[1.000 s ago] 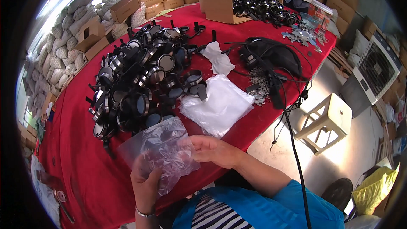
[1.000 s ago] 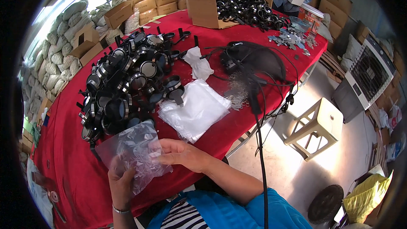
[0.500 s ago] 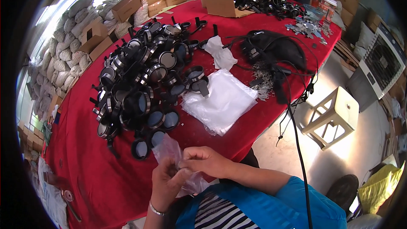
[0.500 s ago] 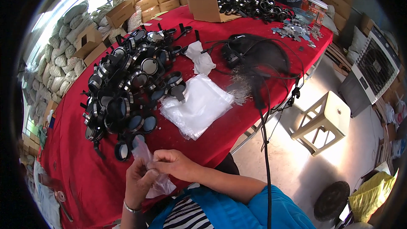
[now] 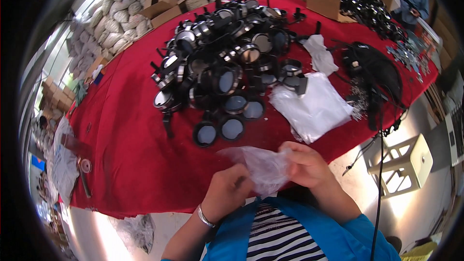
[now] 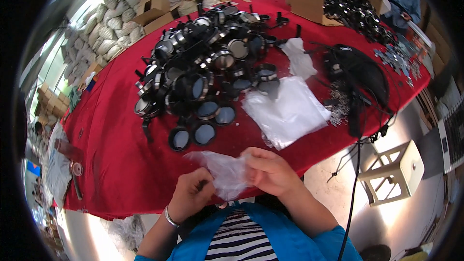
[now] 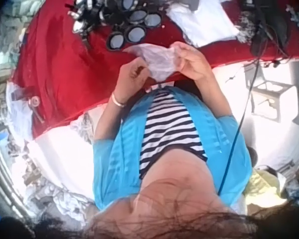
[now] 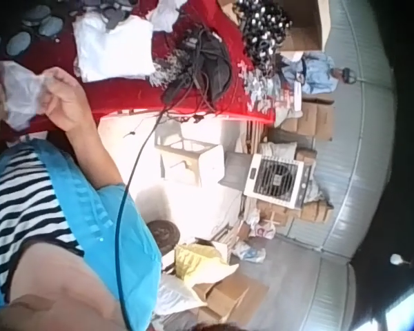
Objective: Packing circular manufacturing components into plastic bags.
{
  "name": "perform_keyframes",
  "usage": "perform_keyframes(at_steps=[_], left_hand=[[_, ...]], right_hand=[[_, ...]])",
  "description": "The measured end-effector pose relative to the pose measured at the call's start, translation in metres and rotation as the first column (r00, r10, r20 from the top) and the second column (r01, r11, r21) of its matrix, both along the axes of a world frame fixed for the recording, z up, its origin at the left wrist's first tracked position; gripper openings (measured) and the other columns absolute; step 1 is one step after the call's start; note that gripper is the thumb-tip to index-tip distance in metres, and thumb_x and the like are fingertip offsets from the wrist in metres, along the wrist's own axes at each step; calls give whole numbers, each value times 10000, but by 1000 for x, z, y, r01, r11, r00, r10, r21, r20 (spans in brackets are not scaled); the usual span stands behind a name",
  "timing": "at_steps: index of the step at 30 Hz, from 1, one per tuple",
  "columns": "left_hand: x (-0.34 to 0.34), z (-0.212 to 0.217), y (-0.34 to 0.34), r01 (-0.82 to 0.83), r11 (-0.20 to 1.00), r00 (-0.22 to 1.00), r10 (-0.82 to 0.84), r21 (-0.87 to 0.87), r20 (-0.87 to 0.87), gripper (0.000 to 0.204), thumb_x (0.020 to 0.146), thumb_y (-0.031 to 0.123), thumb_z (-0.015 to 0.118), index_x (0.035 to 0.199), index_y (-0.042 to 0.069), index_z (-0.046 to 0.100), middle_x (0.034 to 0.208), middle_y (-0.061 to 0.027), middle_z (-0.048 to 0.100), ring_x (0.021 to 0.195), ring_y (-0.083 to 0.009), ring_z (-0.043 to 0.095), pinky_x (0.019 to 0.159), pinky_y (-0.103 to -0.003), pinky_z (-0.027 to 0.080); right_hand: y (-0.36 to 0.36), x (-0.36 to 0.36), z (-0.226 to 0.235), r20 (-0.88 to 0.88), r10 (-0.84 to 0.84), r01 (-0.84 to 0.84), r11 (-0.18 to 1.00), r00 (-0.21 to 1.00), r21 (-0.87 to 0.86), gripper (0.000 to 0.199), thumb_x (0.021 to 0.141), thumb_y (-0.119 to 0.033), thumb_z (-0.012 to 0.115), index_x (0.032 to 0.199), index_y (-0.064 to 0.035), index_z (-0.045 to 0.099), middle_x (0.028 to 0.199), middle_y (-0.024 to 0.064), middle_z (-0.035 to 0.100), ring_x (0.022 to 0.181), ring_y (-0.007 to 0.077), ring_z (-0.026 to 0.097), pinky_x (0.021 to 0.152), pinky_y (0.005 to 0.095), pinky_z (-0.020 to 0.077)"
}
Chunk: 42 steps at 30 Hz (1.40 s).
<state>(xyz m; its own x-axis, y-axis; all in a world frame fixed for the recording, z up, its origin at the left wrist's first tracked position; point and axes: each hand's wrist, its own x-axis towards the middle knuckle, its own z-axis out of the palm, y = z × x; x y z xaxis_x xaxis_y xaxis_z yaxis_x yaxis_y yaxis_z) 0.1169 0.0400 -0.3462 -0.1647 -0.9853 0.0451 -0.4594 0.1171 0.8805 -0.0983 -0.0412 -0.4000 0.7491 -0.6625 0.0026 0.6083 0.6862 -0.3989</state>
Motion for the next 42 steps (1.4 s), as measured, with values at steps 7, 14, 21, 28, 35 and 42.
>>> perform_keyframes(at_steps=[7,14,21,28,35,42], left_hand=[[79,-7,-34,-282,840,769,487,-463,415,85,766,56,631,795,32,555,804,-127,600,716,-305,594,609,-364,476],[73,2,-30,95,898,565,307,-430,766,146,746,153,656,778,80,534,770,-87,523,720,-273,557,608,-385,478],[55,5,-6,-33,968,733,192,-248,653,217,790,225,648,886,38,592,1002,-136,594,954,-292,578,800,-405,476],[81,16,12,242,944,330,137,-224,934,308,775,235,660,1009,47,591,1163,-131,547,1195,-273,444,1006,-469,314],[113,10,-22,-14,991,588,118,-136,800,480,801,210,645,1232,70,487,1088,-168,584,1021,-350,565,939,-420,394],[129,0,-1,-527,850,843,523,-4,-126,433,891,179,599,1291,57,487,976,-113,649,736,-160,636,581,-285,534]], right_hand=[[-6,-20,17,-44,-158,147,972,986,-185,131,927,-90,516,1016,-5,558,730,63,588,614,135,575,459,219,413],[-4,6,21,-274,-232,151,946,933,-287,81,910,-81,544,969,-28,559,751,62,598,630,147,594,536,259,498],[-3,14,27,-307,-324,217,917,895,-335,68,898,-101,570,906,-35,555,717,45,575,584,125,553,500,235,451],[2,14,29,-347,-369,246,904,862,-350,64,903,-98,559,873,-43,546,693,46,573,564,120,547,494,228,443],[1,20,34,-336,-378,248,895,862,-370,66,908,-98,548,870,-44,544,696,41,573,562,118,546,495,224,440],[-6,43,45,-285,-315,175,887,905,-427,75,890,-110,570,856,-51,536,703,42,566,573,123,534,497,249,436]])
